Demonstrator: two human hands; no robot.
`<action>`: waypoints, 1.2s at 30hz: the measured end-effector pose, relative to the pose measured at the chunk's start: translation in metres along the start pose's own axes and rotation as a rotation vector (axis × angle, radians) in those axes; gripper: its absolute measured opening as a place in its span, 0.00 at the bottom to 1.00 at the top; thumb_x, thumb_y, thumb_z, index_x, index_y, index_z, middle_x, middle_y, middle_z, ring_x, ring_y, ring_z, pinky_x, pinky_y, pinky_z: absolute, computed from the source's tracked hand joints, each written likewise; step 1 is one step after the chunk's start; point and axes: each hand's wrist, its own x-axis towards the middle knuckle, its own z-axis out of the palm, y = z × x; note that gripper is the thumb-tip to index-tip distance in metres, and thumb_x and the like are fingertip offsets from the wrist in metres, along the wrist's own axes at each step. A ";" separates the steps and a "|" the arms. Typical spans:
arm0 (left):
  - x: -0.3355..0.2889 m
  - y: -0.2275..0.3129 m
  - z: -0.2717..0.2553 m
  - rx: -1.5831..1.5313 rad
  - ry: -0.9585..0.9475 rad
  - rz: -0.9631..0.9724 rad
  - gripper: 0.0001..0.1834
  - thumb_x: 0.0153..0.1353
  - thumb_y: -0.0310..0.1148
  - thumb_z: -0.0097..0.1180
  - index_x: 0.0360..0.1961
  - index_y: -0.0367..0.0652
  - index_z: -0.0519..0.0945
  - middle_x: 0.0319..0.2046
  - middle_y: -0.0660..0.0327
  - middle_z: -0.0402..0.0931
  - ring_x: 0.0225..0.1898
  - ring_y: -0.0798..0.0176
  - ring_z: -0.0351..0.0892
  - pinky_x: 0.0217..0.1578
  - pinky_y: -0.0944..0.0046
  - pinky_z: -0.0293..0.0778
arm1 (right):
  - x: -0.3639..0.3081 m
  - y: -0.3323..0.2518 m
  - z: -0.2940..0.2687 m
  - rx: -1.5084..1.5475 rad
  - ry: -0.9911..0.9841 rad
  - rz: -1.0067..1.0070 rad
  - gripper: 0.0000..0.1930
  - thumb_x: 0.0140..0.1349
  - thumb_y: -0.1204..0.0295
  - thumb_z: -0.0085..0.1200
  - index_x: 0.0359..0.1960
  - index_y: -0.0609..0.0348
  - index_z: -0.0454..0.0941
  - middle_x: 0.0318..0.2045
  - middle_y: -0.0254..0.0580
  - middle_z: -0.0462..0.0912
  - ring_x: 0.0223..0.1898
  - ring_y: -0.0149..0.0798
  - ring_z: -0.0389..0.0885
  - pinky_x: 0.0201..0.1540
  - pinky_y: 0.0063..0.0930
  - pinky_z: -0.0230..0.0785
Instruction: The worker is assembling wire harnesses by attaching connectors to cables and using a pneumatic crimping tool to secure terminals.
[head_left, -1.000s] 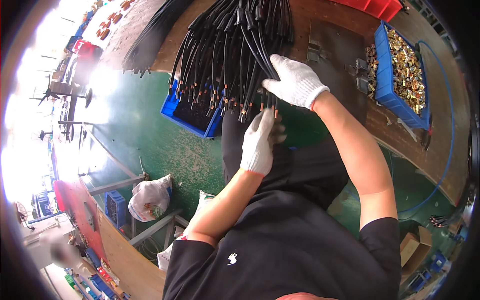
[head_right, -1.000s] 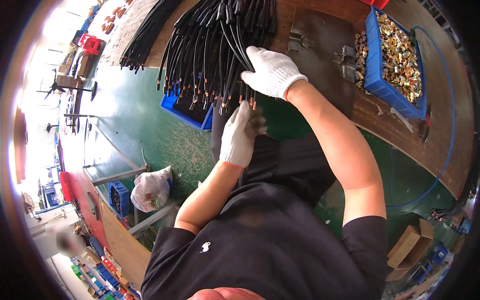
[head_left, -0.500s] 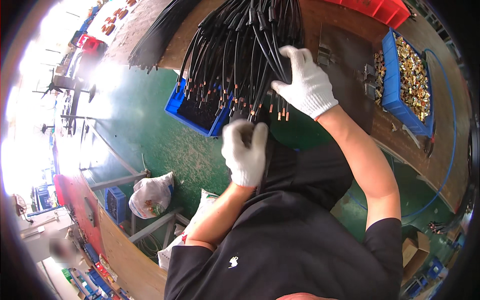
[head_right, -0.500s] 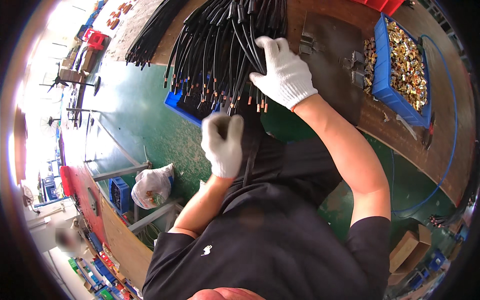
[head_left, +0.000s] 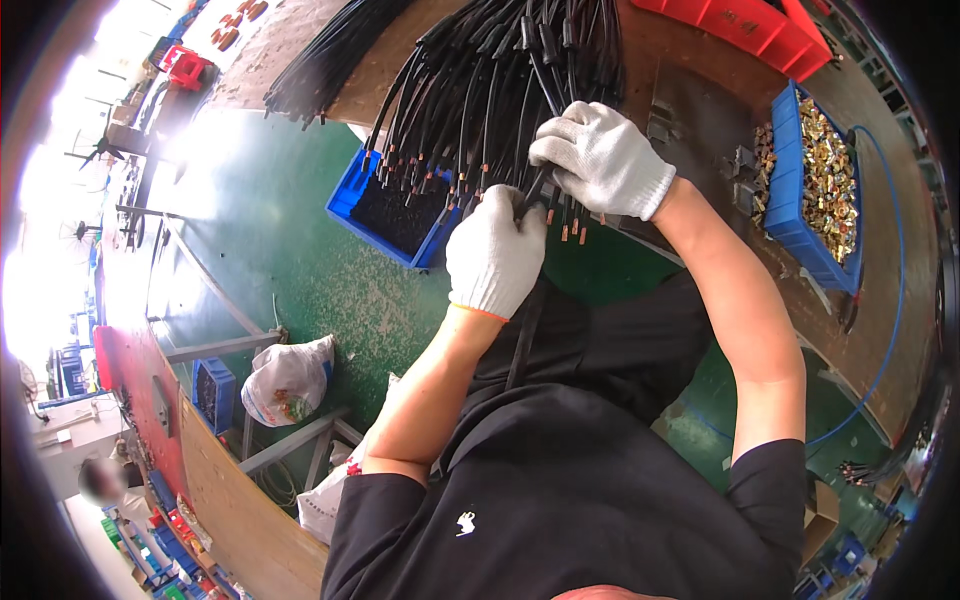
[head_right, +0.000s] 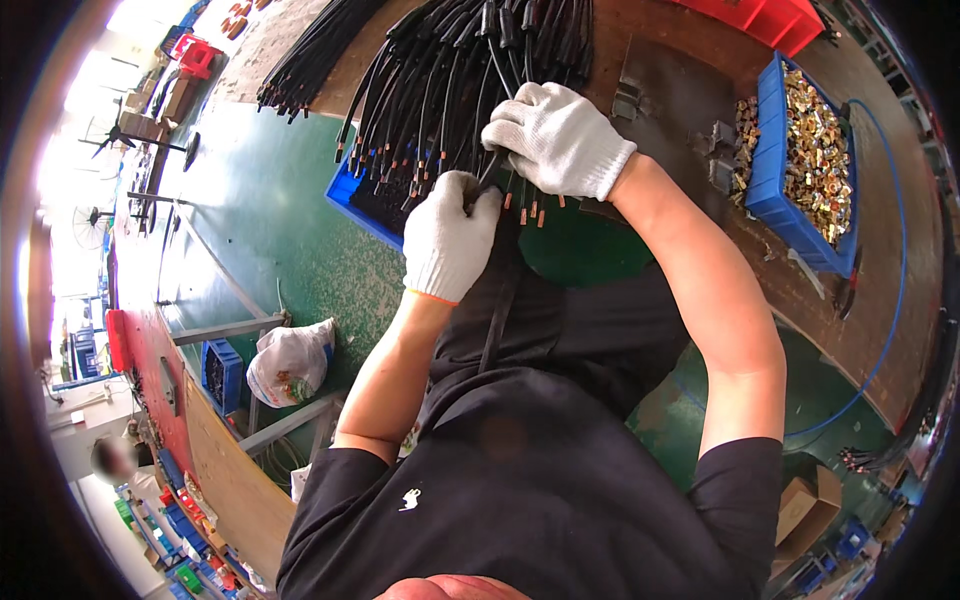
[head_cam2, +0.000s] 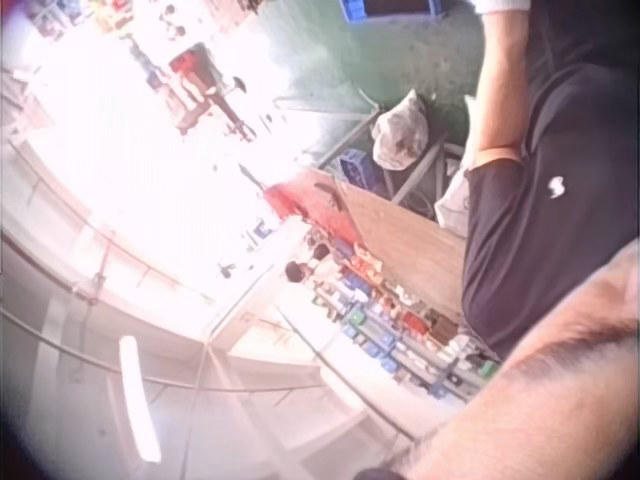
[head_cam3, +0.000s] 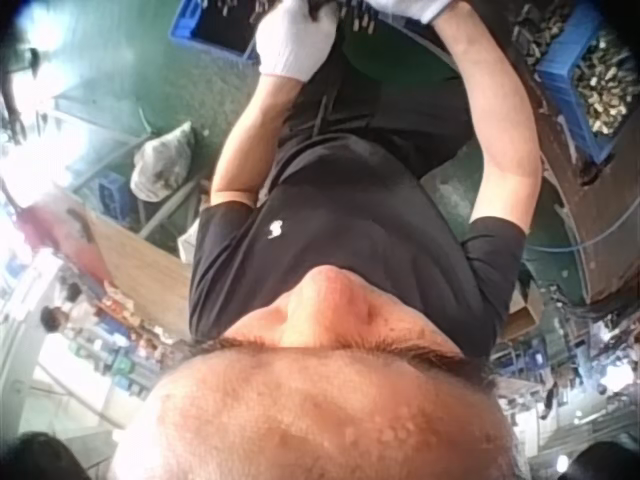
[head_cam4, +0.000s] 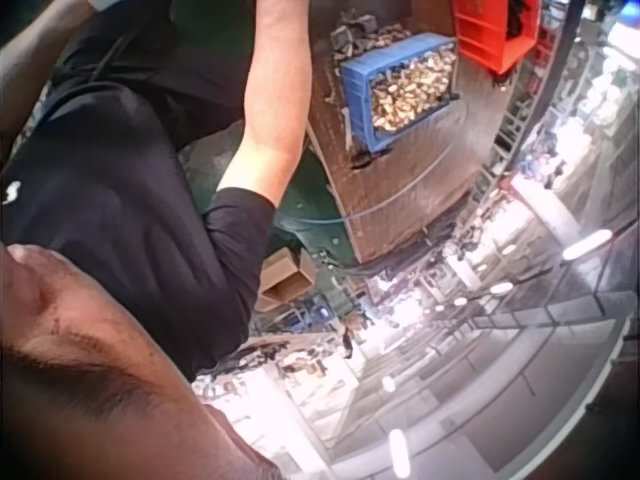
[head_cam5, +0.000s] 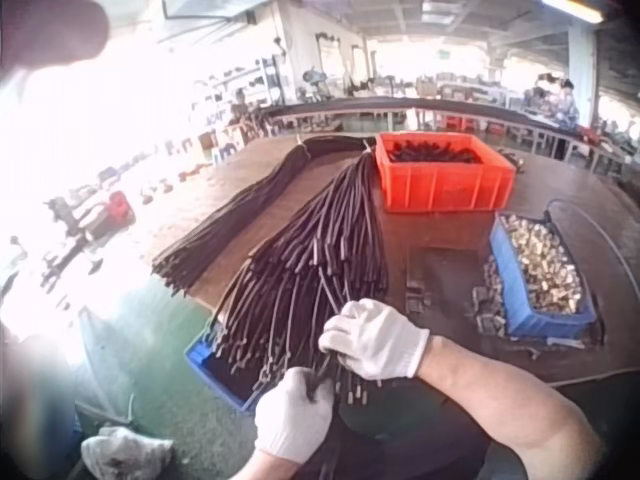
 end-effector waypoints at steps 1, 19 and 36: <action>-0.001 -0.001 0.000 -0.097 0.007 -0.021 0.17 0.68 0.44 0.63 0.38 0.37 0.83 0.31 0.45 0.84 0.35 0.40 0.86 0.39 0.48 0.80 | 0.001 -0.001 -0.003 0.020 0.039 -0.032 0.19 0.49 0.69 0.71 0.45 0.46 0.85 0.44 0.30 0.84 0.49 0.43 0.81 0.52 0.39 0.77; -0.072 -0.043 -0.011 -0.581 -0.446 -0.400 0.17 0.77 0.39 0.51 0.34 0.38 0.80 0.25 0.64 0.78 0.26 0.71 0.75 0.29 0.67 0.71 | -0.009 0.005 0.003 0.033 0.050 -0.015 0.13 0.47 0.65 0.74 0.36 0.44 0.88 0.44 0.27 0.85 0.52 0.41 0.80 0.63 0.42 0.71; -0.024 -0.062 0.036 -1.674 -0.595 -0.855 0.19 0.77 0.55 0.56 0.46 0.49 0.79 0.32 0.67 0.77 0.29 0.72 0.73 0.26 0.71 0.66 | -0.008 0.001 0.001 -0.024 0.060 -0.048 0.16 0.45 0.69 0.72 0.39 0.35 0.93 0.43 0.24 0.85 0.59 0.47 0.75 0.77 0.52 0.51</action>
